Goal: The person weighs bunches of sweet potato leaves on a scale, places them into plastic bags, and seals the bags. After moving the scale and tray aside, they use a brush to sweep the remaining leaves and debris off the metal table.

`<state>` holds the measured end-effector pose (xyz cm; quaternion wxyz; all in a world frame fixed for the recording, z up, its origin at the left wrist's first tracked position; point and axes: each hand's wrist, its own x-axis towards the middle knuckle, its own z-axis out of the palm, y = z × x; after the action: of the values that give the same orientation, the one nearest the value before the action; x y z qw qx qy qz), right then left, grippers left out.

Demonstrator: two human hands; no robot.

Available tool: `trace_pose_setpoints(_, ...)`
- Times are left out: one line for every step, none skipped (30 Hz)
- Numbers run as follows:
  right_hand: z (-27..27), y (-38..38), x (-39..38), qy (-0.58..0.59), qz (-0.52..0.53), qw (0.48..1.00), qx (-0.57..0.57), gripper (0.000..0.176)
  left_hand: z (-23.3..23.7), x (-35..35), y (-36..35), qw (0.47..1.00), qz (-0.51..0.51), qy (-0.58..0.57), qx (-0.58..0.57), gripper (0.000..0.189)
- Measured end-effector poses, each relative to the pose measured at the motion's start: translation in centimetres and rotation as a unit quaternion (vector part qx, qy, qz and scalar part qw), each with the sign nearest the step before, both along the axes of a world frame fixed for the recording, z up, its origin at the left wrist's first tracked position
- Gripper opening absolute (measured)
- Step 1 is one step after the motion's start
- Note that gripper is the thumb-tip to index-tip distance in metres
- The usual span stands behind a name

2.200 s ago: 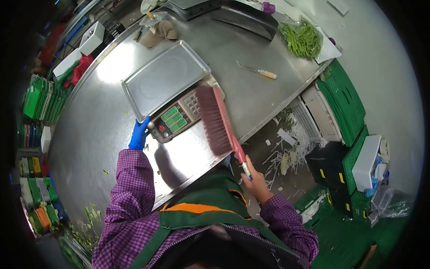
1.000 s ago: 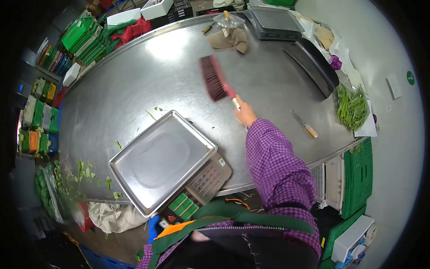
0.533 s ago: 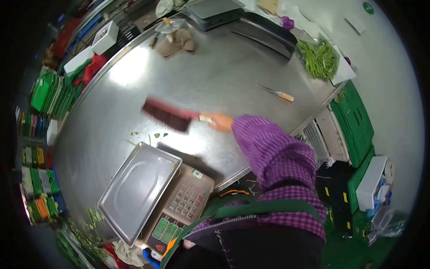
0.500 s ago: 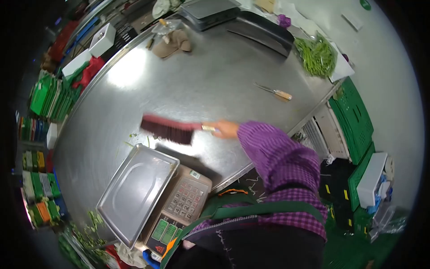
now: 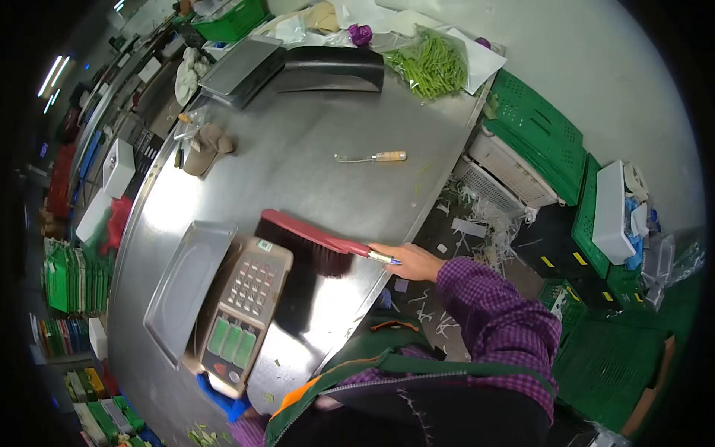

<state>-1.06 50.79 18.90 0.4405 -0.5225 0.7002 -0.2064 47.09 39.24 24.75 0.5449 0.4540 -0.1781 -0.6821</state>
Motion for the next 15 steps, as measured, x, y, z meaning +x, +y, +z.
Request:
trace_pose_setpoints(-0.6, -0.2, -0.7, 0.000, -0.002, 1.000, 0.001, 0.062, 1.3, -3.0, -1.7, 0.999, -0.037, 0.021, -0.011, 0.053)
trace_pose_setpoints(-1.9, -0.8, -1.7, 0.023, -0.052, 0.992, -0.111, 0.063, -0.4, -2.9, -4.1, 0.999, -0.014, -0.045, -0.015, 0.055)
trace_pose_setpoints(-2.9, -1.7, -3.0, 0.046, -0.099, 0.969, -0.221, 0.064, -2.0, -2.9, -6.1, 0.998, -0.059, 0.020, 0.013, 0.058)
trace_pose_setpoints(-3.5, -3.4, -5.3, 0.044, -0.136, 0.958, -0.247, 0.064, -3.2, -3.7, -7.7, 0.996, -0.090, 0.018, -0.022, 0.060)
trace_pose_setpoints(-1.1, -5.2, -7.6, 0.078, -0.158, 0.969, -0.175, 0.064, -3.9, -4.7, -9.5, 0.993, -0.109, 0.035, -0.034, 0.061)
trace_pose_setpoints(-0.3, -7.2, -10.1, 0.112, -0.158, 0.960, -0.201, 0.063, -3.9, -5.6, -10.8, 0.992, -0.119, 0.018, -0.039, 0.060)
trace_pose_setpoints(0.5, -9.1, -12.7, 0.128, -0.172, 0.963, -0.167, 0.062, -4.0, -6.8, -12.2, 0.991, -0.128, 0.003, -0.045, 0.060)
trace_pose_setpoints(1.2, -11.0, -14.9, 0.141, -0.184, 0.964, -0.132, 0.062, -4.3, -7.8, -13.6, 0.988, -0.146, 0.010, -0.046, 0.059)
trace_pose_setpoints(2.6, -12.7, -16.4, 0.109, -0.199, 0.971, -0.071, 0.062, -4.8, -8.6, -15.0, 0.985, -0.164, 0.018, -0.048, 0.058)
trace_pose_setpoints(3.8, -14.3, -17.4, 0.074, -0.214, 0.974, -0.010, 0.062, -5.7, -8.9, -16.6, 0.987, -0.159, -0.004, -0.029, 0.057)
trace_pose_setpoints(2.2, -15.9, -18.5, 0.073, -0.215, 0.974, -0.010, 0.062, -7.0, -9.0, -18.2, 0.987, -0.158, -0.011, -0.023, 0.055)
trace_pose_setpoints(-0.9, -17.5, -19.7, 0.164, -0.184, 0.967, -0.059, 0.062, -7.5, -9.5, -19.5, 0.984, -0.176, -0.006, -0.023, 0.054)
trace_pose_setpoints(-2.8, -18.0, -20.1, 0.253, -0.153, 0.950, -0.104, 0.062, -8.0, -9.7, -20.5, 0.980, -0.196, -0.002, -0.021, 0.053)
trace_pose_setpoints(-3.1, -17.7, -19.2, 0.241, -0.143, 0.956, -0.085, 0.063, -9.0, -9.6, -21.7, 0.979, -0.203, -0.004, -0.018, 0.053)
trace_pose_setpoints(-1.3, -16.2, -18.1, 0.240, -0.148, 0.956, -0.080, 0.063, -10.3, -9.3, -23.1, 0.978, -0.206, -0.025, -0.012, 0.053)
